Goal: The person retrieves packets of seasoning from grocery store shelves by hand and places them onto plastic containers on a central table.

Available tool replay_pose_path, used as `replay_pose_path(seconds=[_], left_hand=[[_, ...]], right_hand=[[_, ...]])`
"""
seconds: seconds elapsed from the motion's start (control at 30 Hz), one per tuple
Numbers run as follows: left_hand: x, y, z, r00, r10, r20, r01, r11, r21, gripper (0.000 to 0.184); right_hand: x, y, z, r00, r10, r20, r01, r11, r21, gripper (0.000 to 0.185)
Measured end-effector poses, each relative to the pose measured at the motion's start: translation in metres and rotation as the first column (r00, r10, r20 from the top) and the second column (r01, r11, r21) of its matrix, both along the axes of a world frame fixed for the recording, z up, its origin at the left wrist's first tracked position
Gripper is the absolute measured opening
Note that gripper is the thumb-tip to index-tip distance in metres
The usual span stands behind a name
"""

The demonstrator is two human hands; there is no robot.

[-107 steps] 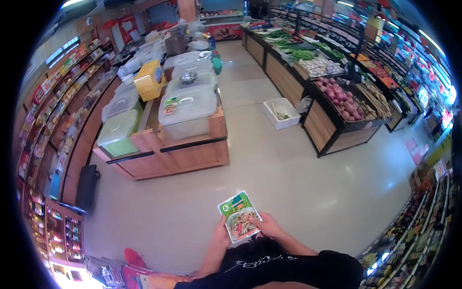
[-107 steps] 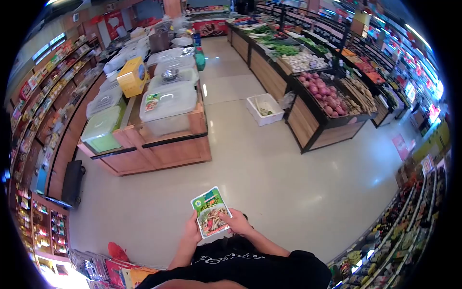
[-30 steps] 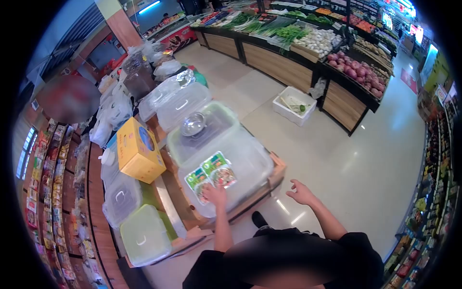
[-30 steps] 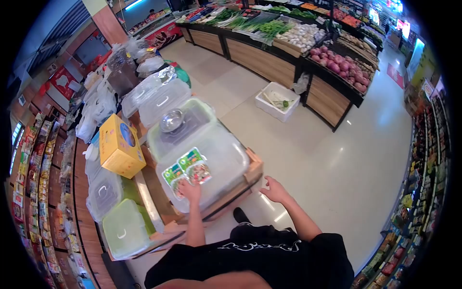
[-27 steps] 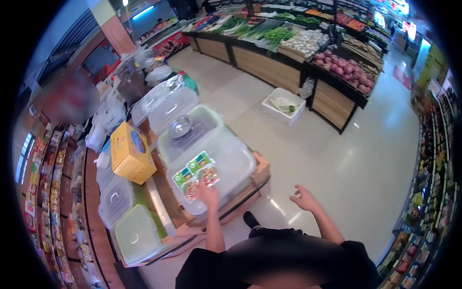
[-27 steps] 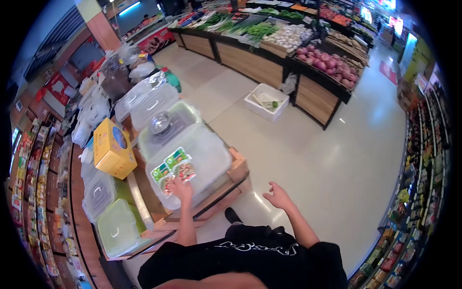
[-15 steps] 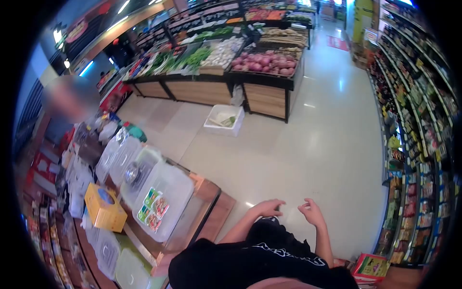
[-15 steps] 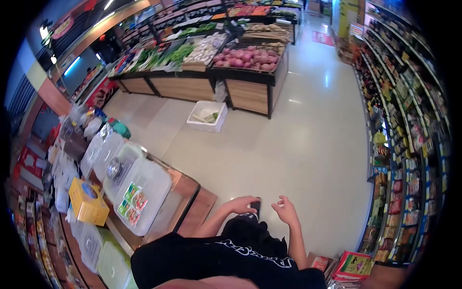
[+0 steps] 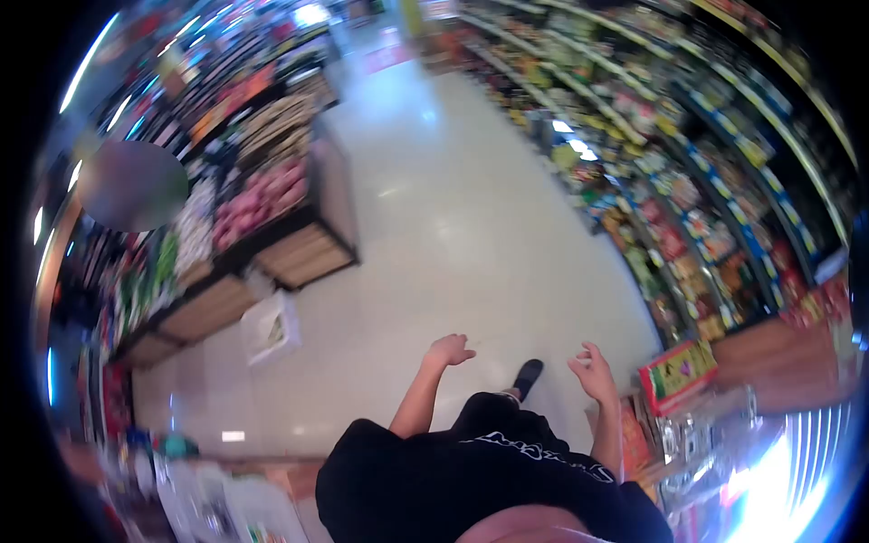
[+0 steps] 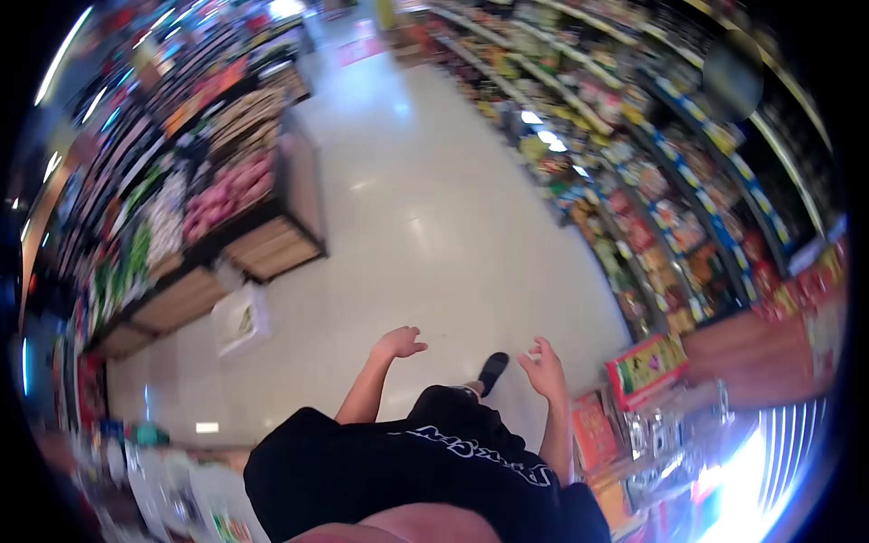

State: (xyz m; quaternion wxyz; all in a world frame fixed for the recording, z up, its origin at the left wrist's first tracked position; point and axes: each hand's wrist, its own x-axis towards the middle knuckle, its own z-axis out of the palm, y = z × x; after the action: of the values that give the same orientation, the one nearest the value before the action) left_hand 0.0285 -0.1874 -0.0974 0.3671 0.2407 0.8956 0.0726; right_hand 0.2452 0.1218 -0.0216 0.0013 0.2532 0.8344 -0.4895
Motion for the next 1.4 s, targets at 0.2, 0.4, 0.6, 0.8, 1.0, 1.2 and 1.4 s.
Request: replay_pose_path(seconds=[0.2, 0.4, 0.6, 0.8, 1.0, 1.2, 1.4], left_hand=[[-0.084, 0.200, 0.037, 0.981, -0.116, -0.153, 0.163, 0.927, 0.337, 0.059], [-0.127, 0.349, 0.066, 0.901, -0.397, -0.173, 0.433, 0.839, 0.330, 0.058], [-0.139, 0.448, 0.050, 0.856, -0.501, -0.125, 0.504, 0.759, 0.412, 0.060], [-0.136, 0.537, 0.035, 0.752, -0.659, -0.029, 0.629, 0.703, 0.331, 0.063], [-0.176, 0.632, 0.027, 0.783, -0.611, -0.114, 0.617, 0.743, 0.260, 0.060], [-0.216, 0.736, 0.053, 0.830, -0.460, -0.315, 0.558, 0.695, 0.454, 0.056], [-0.247, 0.854, 0.090, 0.940, -0.238, -0.244, 0.339, 0.567, 0.751, 0.055]], right_hand=[[-0.050, 0.123, 0.034, 0.979, -0.196, -0.047, 0.200, 0.973, 0.116, 0.066], [-0.045, 0.194, 0.030, 0.904, -0.427, 0.014, 0.423, 0.900, 0.103, 0.071], [-0.053, 0.267, -0.021, 0.891, -0.428, 0.151, 0.391, 0.893, 0.225, 0.080], [-0.109, 0.383, -0.025, 0.900, -0.418, 0.126, 0.402, 0.906, 0.130, 0.084], [-0.175, 0.519, 0.009, 0.938, -0.336, 0.085, 0.316, 0.930, 0.187, 0.081], [-0.240, 0.629, 0.050, 0.942, -0.335, 0.021, 0.330, 0.936, 0.127, 0.080], [-0.318, 0.699, 0.041, 0.919, -0.384, -0.089, 0.390, 0.850, 0.353, 0.079]])
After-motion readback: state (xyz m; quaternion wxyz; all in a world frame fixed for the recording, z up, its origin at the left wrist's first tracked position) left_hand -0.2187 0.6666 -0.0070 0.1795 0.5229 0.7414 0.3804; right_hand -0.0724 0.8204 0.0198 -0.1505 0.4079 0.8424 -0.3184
